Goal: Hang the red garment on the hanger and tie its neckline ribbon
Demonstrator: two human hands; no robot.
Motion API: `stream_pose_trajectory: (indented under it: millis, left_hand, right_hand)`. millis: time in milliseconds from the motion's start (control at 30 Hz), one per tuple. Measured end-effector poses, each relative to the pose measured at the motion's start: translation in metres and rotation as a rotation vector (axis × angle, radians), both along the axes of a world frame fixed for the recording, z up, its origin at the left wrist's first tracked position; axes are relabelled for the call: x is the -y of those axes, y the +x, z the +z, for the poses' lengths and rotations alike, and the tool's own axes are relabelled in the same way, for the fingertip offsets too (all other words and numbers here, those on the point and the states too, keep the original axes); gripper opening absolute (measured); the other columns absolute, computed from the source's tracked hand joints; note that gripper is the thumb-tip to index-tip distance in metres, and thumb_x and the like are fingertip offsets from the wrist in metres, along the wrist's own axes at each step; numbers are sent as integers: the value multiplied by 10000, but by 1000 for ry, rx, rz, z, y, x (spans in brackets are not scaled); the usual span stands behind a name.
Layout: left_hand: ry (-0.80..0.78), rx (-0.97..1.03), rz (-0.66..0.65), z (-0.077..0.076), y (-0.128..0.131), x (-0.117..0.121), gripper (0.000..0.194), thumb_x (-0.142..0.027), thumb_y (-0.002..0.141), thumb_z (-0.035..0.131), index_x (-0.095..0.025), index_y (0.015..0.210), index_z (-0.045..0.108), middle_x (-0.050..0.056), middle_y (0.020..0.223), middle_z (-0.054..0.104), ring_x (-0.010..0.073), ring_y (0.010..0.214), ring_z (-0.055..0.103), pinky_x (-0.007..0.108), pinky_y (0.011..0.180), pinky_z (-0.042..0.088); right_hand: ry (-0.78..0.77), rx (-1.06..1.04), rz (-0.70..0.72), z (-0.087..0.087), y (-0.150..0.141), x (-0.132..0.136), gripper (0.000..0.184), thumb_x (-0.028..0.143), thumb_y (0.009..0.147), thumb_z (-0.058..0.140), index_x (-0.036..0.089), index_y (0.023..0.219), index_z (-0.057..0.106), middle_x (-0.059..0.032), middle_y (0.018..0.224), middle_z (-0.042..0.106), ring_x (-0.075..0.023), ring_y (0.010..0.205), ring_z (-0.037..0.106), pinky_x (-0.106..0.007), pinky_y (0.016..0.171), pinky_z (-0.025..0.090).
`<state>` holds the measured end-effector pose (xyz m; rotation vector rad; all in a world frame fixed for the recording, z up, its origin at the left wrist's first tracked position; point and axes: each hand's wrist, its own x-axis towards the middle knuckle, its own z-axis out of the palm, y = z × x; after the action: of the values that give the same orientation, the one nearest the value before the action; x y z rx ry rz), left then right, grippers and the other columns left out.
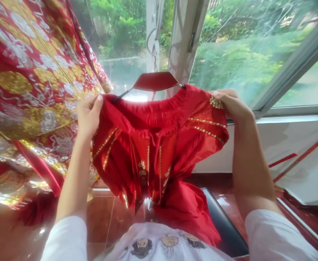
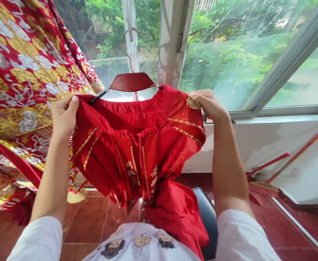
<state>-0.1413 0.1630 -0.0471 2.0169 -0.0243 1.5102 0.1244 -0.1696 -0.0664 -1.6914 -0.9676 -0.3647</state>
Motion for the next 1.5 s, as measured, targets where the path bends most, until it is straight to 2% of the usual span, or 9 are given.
stream_pose_trajectory:
  millis: [100,200,433,633,800,933,1067,1233,1500]
  left_hand:
    - [93,-112,-29,13,-10,8,547,-453,871,592,-190,499,291,-42,516,210,87,473,164,292,462,125]
    - [167,-177,-31,27,-4,8,579,-480,873,583,-204,490,247,-41,509,179,92,483,127,308,462,101]
    - [21,-119,-30,40,19,-2,534,-508,884,577,-217,512,329,-39,482,227,99,454,240,308,459,130]
    - [1,-453,-76,48,15,-15,482,-557,899,540,-220,578,411,-68,479,281,79,540,233,243,512,271]
    - [243,-478,17,45,7,0,536,-546,922,497,-217,516,381,-53,485,298,76,505,263,255,545,331]
    - [482,-148,330,18,-5,24,283,-372,939,500,-201,771,649,29,656,595,185,703,579,323,712,459]
    - [612,173,578,-50,-17,71,174,-242,872,566,-178,992,676,66,907,708,206,864,650,350,811,475]
    - [207,-376,440,-139,-5,137,267,-396,902,553,-148,956,637,38,760,702,153,628,645,241,553,425]
    - [-4,-647,354,-135,30,140,257,-293,969,412,-179,858,615,59,763,671,175,628,604,251,550,310]
  right_hand:
    - [-47,31,229,10,-18,1,274,235,923,507,76,1009,713,-91,969,720,-78,859,630,-237,793,462]
    - [-132,110,149,20,-39,-11,328,208,878,575,110,1174,678,-92,1126,691,-85,954,616,-225,814,443]
    - [140,195,-254,15,-40,-42,251,140,875,560,52,687,701,-39,637,600,-48,591,436,-236,587,338]
    - [-25,80,17,13,-38,-35,270,218,885,574,118,635,584,7,629,521,-45,592,376,-232,563,314]
    - [78,155,-111,10,-39,-42,524,222,925,524,215,516,198,59,550,169,-59,545,163,-302,530,155]
    - [85,223,-178,4,-40,-46,474,223,940,498,205,518,283,49,538,264,-66,549,240,-274,541,219]
    - [284,474,-519,-26,-80,-46,225,222,924,487,155,766,633,-62,763,658,-143,777,562,-304,767,412]
    - [201,306,-415,-90,-160,-63,295,350,881,564,177,648,610,-38,623,636,-150,605,552,-300,640,429]
    - [123,-301,67,-116,-169,-105,266,415,844,575,168,813,668,-41,672,657,-159,641,582,-262,623,445]
